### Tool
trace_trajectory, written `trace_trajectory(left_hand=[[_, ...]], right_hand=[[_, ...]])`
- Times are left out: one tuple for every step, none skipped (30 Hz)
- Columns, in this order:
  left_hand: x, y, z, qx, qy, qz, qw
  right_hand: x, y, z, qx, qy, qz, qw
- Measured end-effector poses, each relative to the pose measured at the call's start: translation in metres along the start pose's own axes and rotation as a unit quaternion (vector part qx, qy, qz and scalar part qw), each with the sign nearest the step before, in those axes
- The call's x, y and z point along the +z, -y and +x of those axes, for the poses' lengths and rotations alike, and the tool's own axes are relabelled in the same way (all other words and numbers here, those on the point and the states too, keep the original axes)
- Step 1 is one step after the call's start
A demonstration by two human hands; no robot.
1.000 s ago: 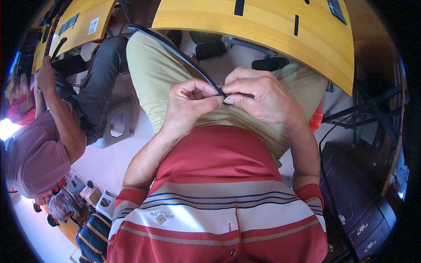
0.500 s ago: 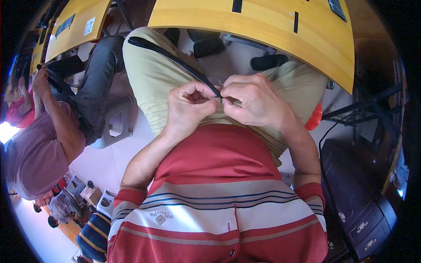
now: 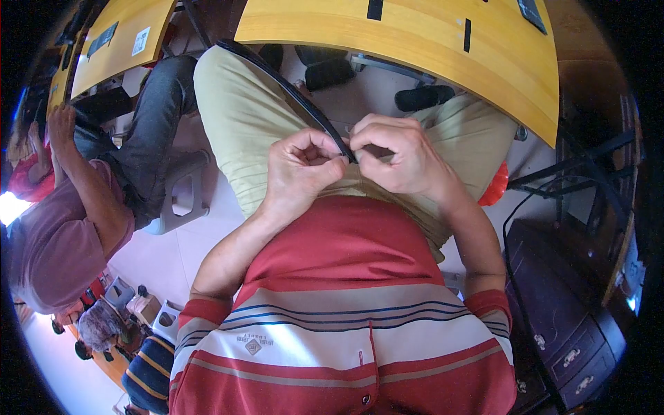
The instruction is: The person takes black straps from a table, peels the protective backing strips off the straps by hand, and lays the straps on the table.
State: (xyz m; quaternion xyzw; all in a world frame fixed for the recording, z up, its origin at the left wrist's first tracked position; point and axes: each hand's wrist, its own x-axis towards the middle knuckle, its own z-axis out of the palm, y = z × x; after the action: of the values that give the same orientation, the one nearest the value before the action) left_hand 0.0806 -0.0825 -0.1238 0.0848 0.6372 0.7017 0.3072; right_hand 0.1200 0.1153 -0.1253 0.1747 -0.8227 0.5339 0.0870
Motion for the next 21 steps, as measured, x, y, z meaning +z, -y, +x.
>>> trace_trajectory(left_hand=[[0.001, -0.003, 0.001, -0.005, -0.003, -0.020, 1.000], [0.001, -0.004, 0.001, -0.011, -0.006, -0.039, 0.999], [0.001, -0.004, 0.001, -0.014, -0.005, -0.044, 0.999], [0.000, -0.002, 0.002, -0.018, -0.003, -0.049, 0.999], [0.000, 0.000, 0.002, -0.021, -0.001, -0.055, 0.998], [-0.001, 0.001, 0.002, -0.031, 0.001, -0.066, 0.997], [-0.001, 0.002, 0.002, -0.041, 0.003, -0.076, 0.996], [-0.001, 0.003, 0.002, -0.051, 0.004, -0.086, 0.995], [-0.001, 0.003, 0.001, -0.049, 0.001, -0.088, 0.995], [-0.001, 0.002, 0.002, -0.046, -0.002, -0.090, 0.995], [0.000, 0.002, 0.002, -0.042, -0.005, -0.093, 0.995], [-0.001, 0.002, 0.002, -0.040, -0.005, -0.092, 0.995], [-0.002, 0.003, 0.003, -0.038, -0.005, -0.092, 0.995], [-0.003, 0.004, 0.003, -0.035, -0.005, -0.092, 0.995], [-0.004, 0.003, 0.003, -0.030, -0.007, -0.088, 0.996], [-0.003, 0.003, 0.003, -0.025, -0.010, -0.083, 0.996], [-0.003, 0.002, 0.003, -0.020, -0.012, -0.078, 0.997], [-0.003, 0.001, 0.003, -0.021, -0.006, -0.081, 0.996], [-0.003, -0.001, 0.002, -0.022, -0.001, -0.085, 0.996], [-0.003, -0.002, 0.002, -0.024, 0.004, -0.089, 0.996], [-0.004, -0.005, 0.001, -0.025, 0.011, -0.088, 0.996]], right_hand=[[-0.001, 0.001, 0.000, 0.016, 0.002, 0.028, 0.999], [-0.001, 0.004, -0.002, 0.032, 0.004, 0.056, 0.998], [-0.001, 0.005, -0.003, 0.049, 0.006, 0.084, 0.995], [-0.001, 0.002, -0.004, 0.043, 0.006, 0.078, 0.996], [0.000, -0.002, -0.005, 0.037, 0.006, 0.072, 0.997], [0.001, -0.005, -0.006, 0.031, 0.005, 0.066, 0.997], [0.001, -0.006, -0.007, 0.037, 0.005, 0.066, 0.997], [0.001, -0.007, -0.008, 0.042, 0.005, 0.066, 0.997], [0.001, -0.007, -0.008, 0.046, 0.005, 0.065, 0.997], [0.002, -0.006, -0.008, 0.022, -0.005, 0.035, 0.999], [0.003, -0.002, -0.007, -0.002, -0.016, 0.004, 1.000], [0.005, 0.000, -0.006, -0.026, -0.026, -0.028, 0.999], [0.008, 0.001, -0.006, -0.044, -0.045, -0.052, 0.997], [0.012, 0.002, -0.007, -0.063, -0.063, -0.077, 0.993], [0.015, 0.003, -0.007, -0.081, -0.082, -0.101, 0.988], [0.012, 0.006, -0.007, -0.078, -0.054, -0.125, 0.988], [0.010, 0.008, -0.005, -0.069, -0.035, -0.130, 0.989], [0.007, 0.009, -0.004, -0.059, -0.017, -0.134, 0.989], [0.006, 0.010, -0.003, -0.048, 0.002, -0.138, 0.989], [0.003, 0.012, -0.002, -0.056, 0.012, -0.149, 0.987], [0.000, 0.014, 0.001, -0.064, 0.022, -0.160, 0.985]])
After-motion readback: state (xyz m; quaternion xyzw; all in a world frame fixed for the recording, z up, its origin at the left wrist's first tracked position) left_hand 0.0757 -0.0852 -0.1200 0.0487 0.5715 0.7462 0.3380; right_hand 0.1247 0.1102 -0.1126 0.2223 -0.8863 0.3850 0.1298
